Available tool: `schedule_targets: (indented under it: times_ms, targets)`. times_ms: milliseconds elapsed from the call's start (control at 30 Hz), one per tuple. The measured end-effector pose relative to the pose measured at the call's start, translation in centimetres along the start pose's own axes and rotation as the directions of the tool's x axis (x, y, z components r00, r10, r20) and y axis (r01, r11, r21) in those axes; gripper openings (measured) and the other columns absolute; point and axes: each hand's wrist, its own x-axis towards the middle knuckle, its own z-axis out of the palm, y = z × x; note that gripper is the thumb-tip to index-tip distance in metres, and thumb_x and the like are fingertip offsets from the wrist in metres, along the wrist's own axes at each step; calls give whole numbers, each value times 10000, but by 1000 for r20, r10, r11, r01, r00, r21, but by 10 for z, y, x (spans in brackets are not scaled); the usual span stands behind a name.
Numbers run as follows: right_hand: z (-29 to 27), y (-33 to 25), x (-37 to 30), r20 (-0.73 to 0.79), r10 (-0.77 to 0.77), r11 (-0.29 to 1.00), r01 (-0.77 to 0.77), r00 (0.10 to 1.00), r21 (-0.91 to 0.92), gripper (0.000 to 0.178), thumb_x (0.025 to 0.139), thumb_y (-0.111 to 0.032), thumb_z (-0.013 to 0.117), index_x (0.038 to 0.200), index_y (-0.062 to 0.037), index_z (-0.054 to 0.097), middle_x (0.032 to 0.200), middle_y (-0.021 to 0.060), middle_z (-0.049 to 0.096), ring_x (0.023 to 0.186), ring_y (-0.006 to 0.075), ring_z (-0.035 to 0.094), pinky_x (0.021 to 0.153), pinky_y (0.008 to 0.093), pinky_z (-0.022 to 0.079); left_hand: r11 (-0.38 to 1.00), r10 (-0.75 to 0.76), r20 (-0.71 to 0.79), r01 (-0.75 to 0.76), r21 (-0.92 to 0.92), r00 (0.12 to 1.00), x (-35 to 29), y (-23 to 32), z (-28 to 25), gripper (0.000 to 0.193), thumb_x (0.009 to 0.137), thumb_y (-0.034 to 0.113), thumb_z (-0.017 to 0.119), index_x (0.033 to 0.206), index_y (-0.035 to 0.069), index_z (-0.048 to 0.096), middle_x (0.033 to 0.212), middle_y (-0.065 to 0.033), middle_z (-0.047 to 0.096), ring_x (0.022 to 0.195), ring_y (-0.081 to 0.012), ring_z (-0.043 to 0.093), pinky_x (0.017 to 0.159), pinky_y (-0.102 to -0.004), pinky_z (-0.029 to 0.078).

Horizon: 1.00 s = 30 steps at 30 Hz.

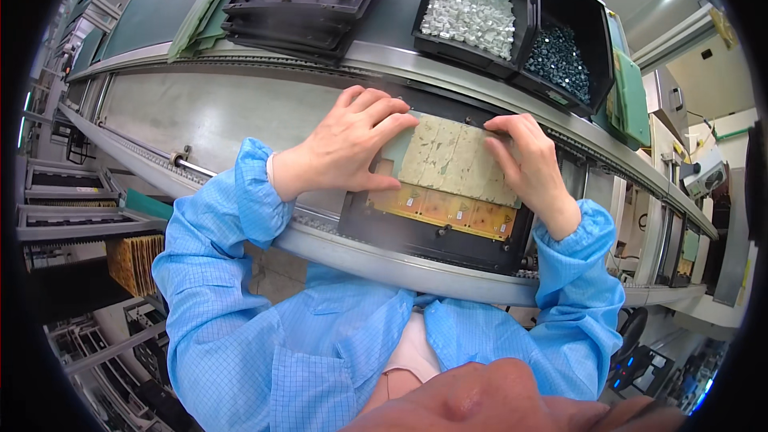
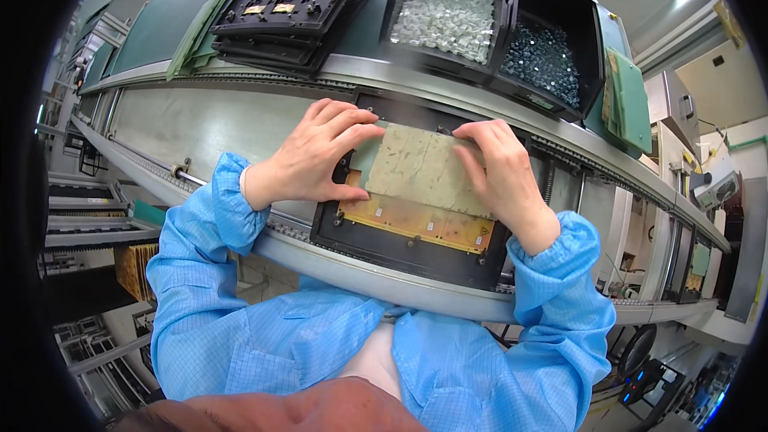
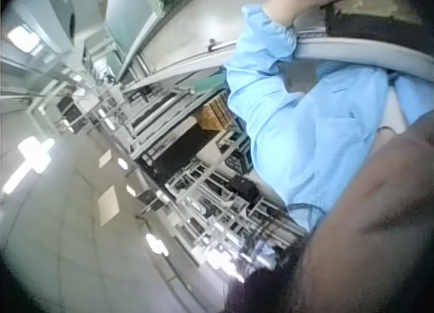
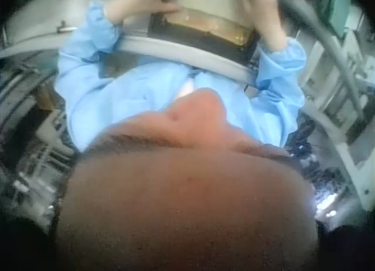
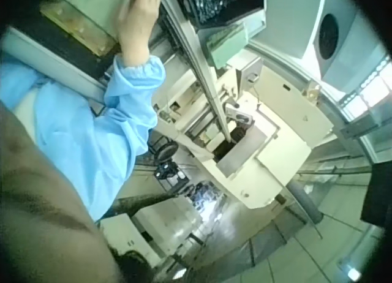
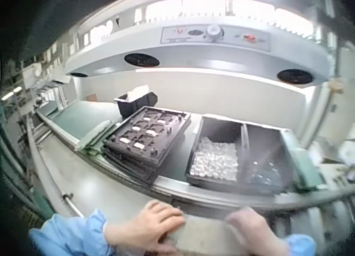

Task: Assembling electronic components onto a printed circuit board on an assembly line.

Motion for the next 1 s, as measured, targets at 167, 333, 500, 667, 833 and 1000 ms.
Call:
schedule_targets:
  times_ms: [167,333,500,667,833,1000]
  targets:
    - [-1,8,32,125,-115,993,118,985,-12,148,828,-22,699,976,-17,682,932,122,676,907,311,632,794,388,531,1000,-1,-28,1,-9,1000,-3,10,-6,762,618,404,853,1250,97,560,1236,-102,568,1141,-326,520,1038,-499,372]
    - [-3,17,50,314,-167,985,169,935,19,96,825,-68,710,904,-16,701,908,115,675,911,311,625,804,393,526,999,-3,-54,1,-36,999,-5,17,-7,749,611,407,855,1229,97,568,1206,-104,578,1105,-327,528,1019,-503,381]
    - [-2,5,49,303,-131,990,143,944,-17,103,820,-83,716,885,-5,699,868,143,670,882,327,635,802,403,523,999,-13,-53,10,-52,999,-6,17,-12,753,609,404,856,1233,99,567,1219,-102,577,1113,-327,527,1023,-503,378]
    - [-3,4,47,284,-69,997,75,956,-11,113,825,-86,720,886,6,693,870,157,672,814,332,650,753,391,536,998,-14,-24,12,-66,1000,-4,14,-11,758,609,388,859,1246,100,564,1244,-102,574,1126,-326,522,1034,-502,369]
    - [-17,2,37,197,15,993,-37,980,110,173,861,-107,734,977,15,691,914,135,672,798,231,691,707,328,562,999,-10,20,11,-46,1000,-4,7,-9,768,600,366,869,1256,103,568,1290,-107,565,1155,-331,513,1044,-503,361]
    - [-32,14,5,125,128,989,-137,984,61,170,875,-94,722,1017,-4,702,936,128,677,811,218,683,728,308,554,998,11,37,-8,-60,999,-1,-7,-7,779,603,366,868,1275,110,566,1300,-108,560,1185,-334,506,1063,-503,353]
